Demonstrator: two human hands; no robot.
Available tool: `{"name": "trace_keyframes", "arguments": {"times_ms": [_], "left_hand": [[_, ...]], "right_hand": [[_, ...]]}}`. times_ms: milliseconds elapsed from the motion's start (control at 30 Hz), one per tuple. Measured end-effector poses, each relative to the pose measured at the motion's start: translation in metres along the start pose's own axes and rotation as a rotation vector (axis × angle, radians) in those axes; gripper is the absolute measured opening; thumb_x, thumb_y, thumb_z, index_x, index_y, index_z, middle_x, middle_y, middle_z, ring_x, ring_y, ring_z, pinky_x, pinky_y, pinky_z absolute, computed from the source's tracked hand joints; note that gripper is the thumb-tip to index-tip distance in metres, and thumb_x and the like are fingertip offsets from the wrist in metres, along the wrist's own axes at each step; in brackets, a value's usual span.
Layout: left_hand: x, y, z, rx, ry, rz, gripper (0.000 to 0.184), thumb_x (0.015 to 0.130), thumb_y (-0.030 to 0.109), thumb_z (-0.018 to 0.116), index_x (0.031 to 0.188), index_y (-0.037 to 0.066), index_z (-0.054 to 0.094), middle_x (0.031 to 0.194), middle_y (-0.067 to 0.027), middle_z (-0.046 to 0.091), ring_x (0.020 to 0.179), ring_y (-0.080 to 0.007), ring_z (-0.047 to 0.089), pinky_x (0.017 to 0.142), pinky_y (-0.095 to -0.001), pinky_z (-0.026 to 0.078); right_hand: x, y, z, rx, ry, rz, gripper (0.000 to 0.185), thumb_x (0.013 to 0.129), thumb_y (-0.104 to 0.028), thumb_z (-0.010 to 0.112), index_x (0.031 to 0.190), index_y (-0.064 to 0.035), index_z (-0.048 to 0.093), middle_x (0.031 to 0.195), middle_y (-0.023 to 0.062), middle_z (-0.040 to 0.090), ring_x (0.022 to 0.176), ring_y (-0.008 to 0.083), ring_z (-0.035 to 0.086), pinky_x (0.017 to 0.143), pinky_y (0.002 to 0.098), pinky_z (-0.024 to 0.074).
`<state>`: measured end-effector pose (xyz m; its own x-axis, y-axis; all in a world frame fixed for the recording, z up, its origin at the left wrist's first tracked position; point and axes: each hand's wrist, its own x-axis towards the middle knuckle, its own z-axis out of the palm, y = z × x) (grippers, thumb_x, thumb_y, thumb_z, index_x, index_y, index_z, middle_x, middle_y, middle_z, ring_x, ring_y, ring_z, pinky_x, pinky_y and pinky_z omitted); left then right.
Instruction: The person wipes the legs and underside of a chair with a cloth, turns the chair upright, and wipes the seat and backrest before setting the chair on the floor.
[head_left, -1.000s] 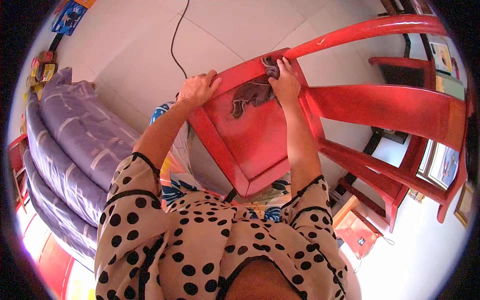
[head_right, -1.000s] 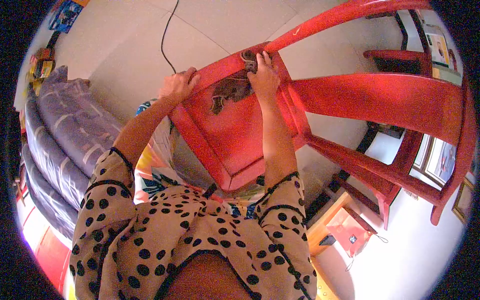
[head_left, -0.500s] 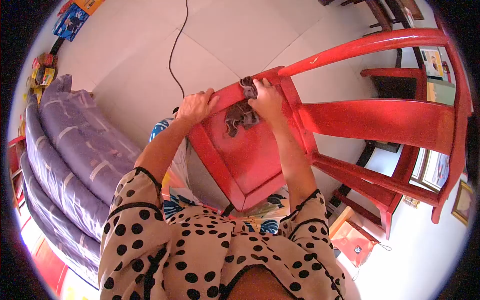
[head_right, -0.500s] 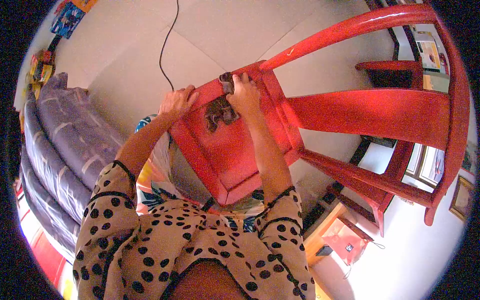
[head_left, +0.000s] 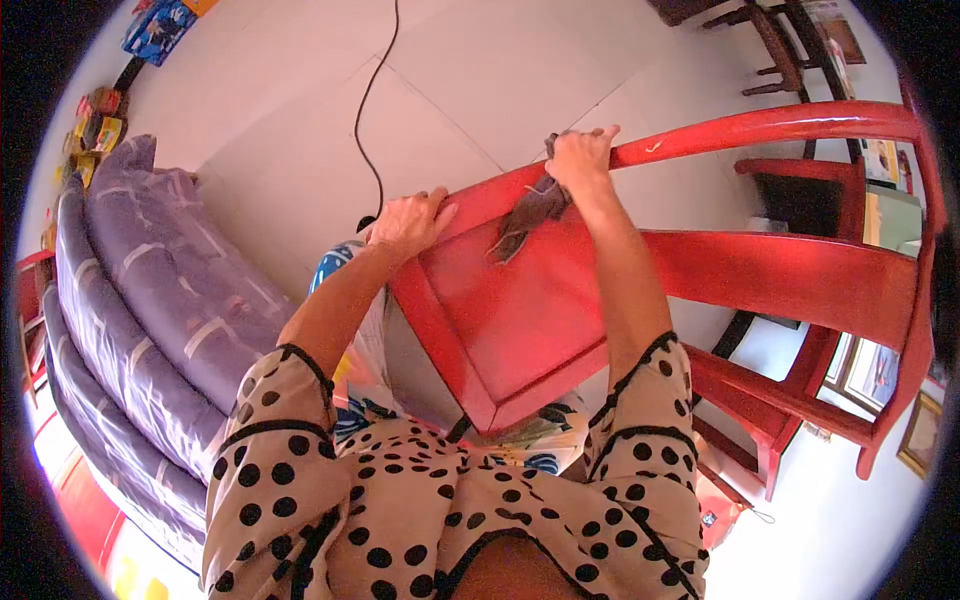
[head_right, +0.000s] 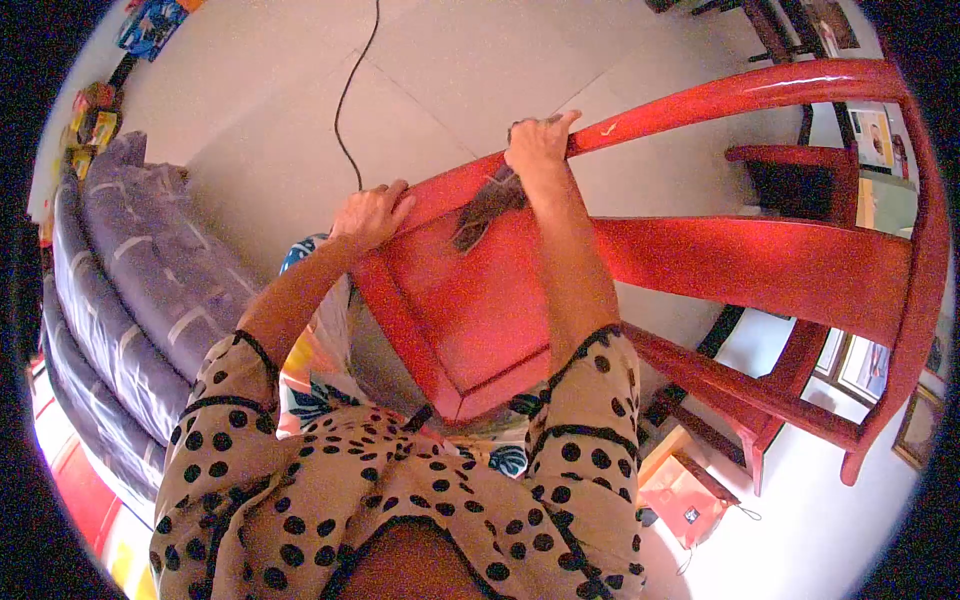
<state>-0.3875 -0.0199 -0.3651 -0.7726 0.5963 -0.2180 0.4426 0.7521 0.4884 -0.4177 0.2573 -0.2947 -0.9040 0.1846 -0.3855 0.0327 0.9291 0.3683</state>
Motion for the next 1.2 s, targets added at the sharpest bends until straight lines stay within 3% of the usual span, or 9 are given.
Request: {"name": "trace_keyframes", "arguments": {"times_ms": [133,167,300,600,700,800,900,1100,1200], "left_hand": [[0.005,-0.001,-0.002,-0.023,0.012,0.041,0.036,0.100,0.040,0.047,0.113,0.008,0.058,0.096,-0.0220,0.069,0.087,-0.0411,0.068,0.075,-0.0508,0.055],[0.003,-0.002,-0.003,-0.036,0.020,0.043,0.036,0.100,0.040,0.047,0.113,0.007,0.058,0.095,-0.0226,0.069,0.086,-0.0412,0.068,0.074,-0.0509,0.055],[0.003,-0.004,-0.001,-0.030,0.020,0.048,0.037,0.100,0.039,0.047,0.112,0.006,0.057,0.093,-0.0232,0.069,0.085,-0.0417,0.068,0.073,-0.0509,0.055],[0.006,-0.004,0.006,-0.048,0.095,0.057,0.035,0.097,0.042,0.049,0.105,0.009,0.058,0.084,-0.0204,0.068,0.080,-0.0397,0.068,0.071,-0.0498,0.056],[0.006,-0.006,0.012,-0.039,0.109,0.059,0.034,0.097,0.042,0.050,0.106,0.009,0.058,0.084,-0.0210,0.068,0.079,-0.0400,0.068,0.070,-0.0505,0.056],[0.005,-0.005,0.011,-0.029,0.100,0.051,0.034,0.097,0.042,0.050,0.106,0.010,0.058,0.083,-0.0210,0.068,0.078,-0.0403,0.068,0.069,-0.0514,0.056],[0.005,-0.003,0.010,-0.023,0.132,0.052,0.034,0.097,0.041,0.050,0.107,0.010,0.058,0.084,-0.0198,0.069,0.077,-0.0404,0.068,0.067,-0.0519,0.056],[0.006,-0.003,0.016,-0.002,0.128,0.056,0.033,0.098,0.041,0.049,0.105,0.010,0.059,0.084,-0.0202,0.069,0.077,-0.0412,0.068,0.067,-0.0512,0.056],[0.005,-0.004,0.014,0.019,0.085,0.052,0.032,0.100,0.039,0.048,0.109,0.009,0.058,0.088,-0.0216,0.069,0.079,-0.0423,0.068,0.068,-0.0518,0.055]], "right_hand": [[0.032,0.015,0.008,0.213,-0.095,0.103,0.045,0.078,-0.042,0.068,0.111,-0.0123,0.073,0.117,0.0138,0.070,0.114,0.0339,0.064,0.101,0.0751,0.0292],[0.041,0.020,0.009,0.233,-0.140,0.111,0.054,0.074,-0.047,0.070,0.116,-0.0123,0.071,0.122,0.0152,0.067,0.113,0.0333,0.065,0.099,0.0646,0.0417],[0.063,0.027,0.012,0.290,-0.263,0.095,0.064,0.066,-0.048,0.073,0.116,-0.0090,0.071,0.120,0.0170,0.068,0.113,0.0344,0.064,0.094,0.0408,0.0528],[0.080,0.033,0.018,0.325,-0.367,0.169,0.066,0.062,-0.052,0.074,0.115,-0.0136,0.072,0.122,0.0132,0.068,0.111,0.0325,0.066,0.093,0.0417,0.0528],[0.073,0.030,0.017,0.307,-0.337,0.178,0.058,0.068,-0.049,0.071,0.113,-0.0123,0.073,0.120,0.0146,0.069,0.110,0.0332,0.066,0.093,0.0433,0.0526],[0.049,0.019,0.025,0.284,-0.046,0.126,0.048,0.074,-0.042,0.068,0.110,-0.0106,0.073,0.116,0.0160,0.070,0.109,0.0330,0.066,0.093,0.0447,0.0520],[0.033,0.005,0.030,0.278,0.017,0.107,0.042,0.076,-0.036,0.066,0.107,-0.0081,0.073,0.113,0.0177,0.070,0.107,0.0323,0.067,0.089,0.0479,0.0524],[-0.004,-0.035,0.059,0.386,0.446,0.152,0.041,0.074,-0.040,0.071,0.097,-0.0058,0.071,0.098,0.0165,0.070,0.094,0.0342,0.067,0.084,0.0488,0.0498],[-0.022,-0.068,0.081,0.649,0.710,0.080,0.046,0.071,-0.037,0.073,0.104,-0.0060,0.065,0.101,0.0176,0.066,0.104,0.0392,0.060,0.089,0.0529,0.0458]]}}
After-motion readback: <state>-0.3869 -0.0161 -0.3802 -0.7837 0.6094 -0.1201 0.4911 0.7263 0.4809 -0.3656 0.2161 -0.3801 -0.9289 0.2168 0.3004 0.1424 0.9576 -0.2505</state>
